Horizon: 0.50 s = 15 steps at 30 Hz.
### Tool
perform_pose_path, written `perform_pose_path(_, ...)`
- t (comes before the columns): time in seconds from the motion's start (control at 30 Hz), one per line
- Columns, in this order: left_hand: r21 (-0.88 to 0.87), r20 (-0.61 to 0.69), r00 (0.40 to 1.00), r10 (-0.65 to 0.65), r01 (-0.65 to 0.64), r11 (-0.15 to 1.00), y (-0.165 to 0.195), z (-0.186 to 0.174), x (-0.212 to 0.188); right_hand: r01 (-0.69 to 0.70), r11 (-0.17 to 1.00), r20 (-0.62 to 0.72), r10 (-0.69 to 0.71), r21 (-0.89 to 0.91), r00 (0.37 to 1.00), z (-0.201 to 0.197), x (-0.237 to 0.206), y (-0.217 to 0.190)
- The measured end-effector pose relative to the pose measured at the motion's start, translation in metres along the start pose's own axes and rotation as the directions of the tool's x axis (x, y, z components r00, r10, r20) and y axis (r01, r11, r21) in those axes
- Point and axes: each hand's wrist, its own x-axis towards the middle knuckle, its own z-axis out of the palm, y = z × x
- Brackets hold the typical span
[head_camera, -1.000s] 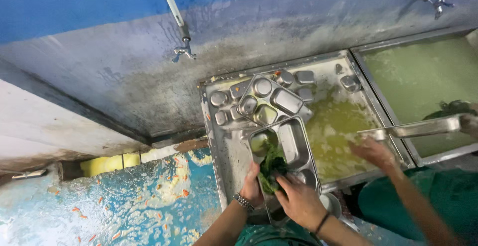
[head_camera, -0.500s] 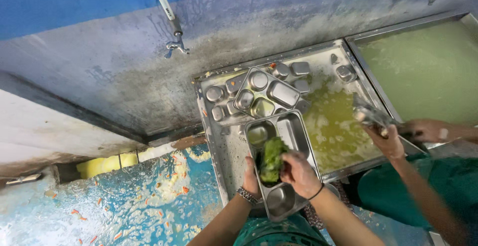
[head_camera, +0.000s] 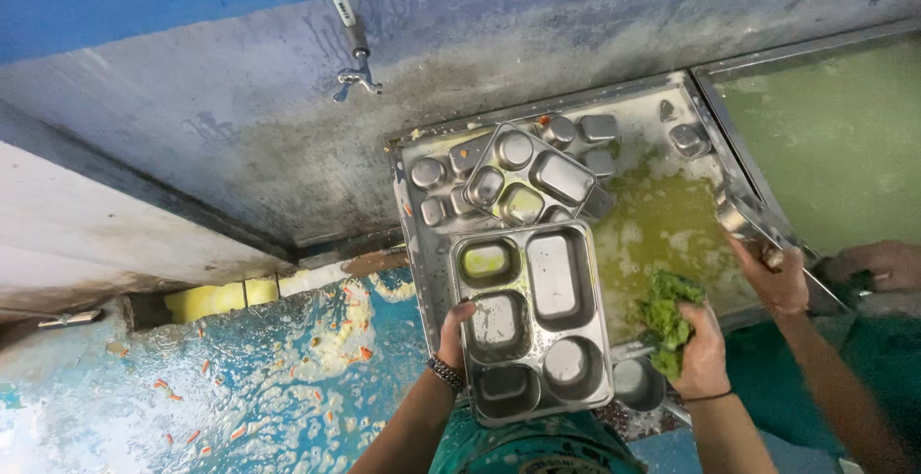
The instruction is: The person scrubs multiple stainless steel compartment trays with a green scouring pad in a soapy sink, rinses them, and places them aside. The person repeats this process for several trays throughout the clip.
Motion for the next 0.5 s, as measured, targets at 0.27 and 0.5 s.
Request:
perform_pose_path(0.27,0.166,0.137,0.990,0.037,-0.059,0.984,0.003,-0.006,-0.003,0.035,0.996,0.001,-0.035,-0.078,0.999,0.005,0.010,-0.017)
perform_pose_path(0.5,0.137,-0.140,0.989,-0.051,0.070,0.988,-0.008,0.006,-0.008,-0.163,0.985,0.320,0.138,0.052,0.937,0.051,-0.006,-0.040)
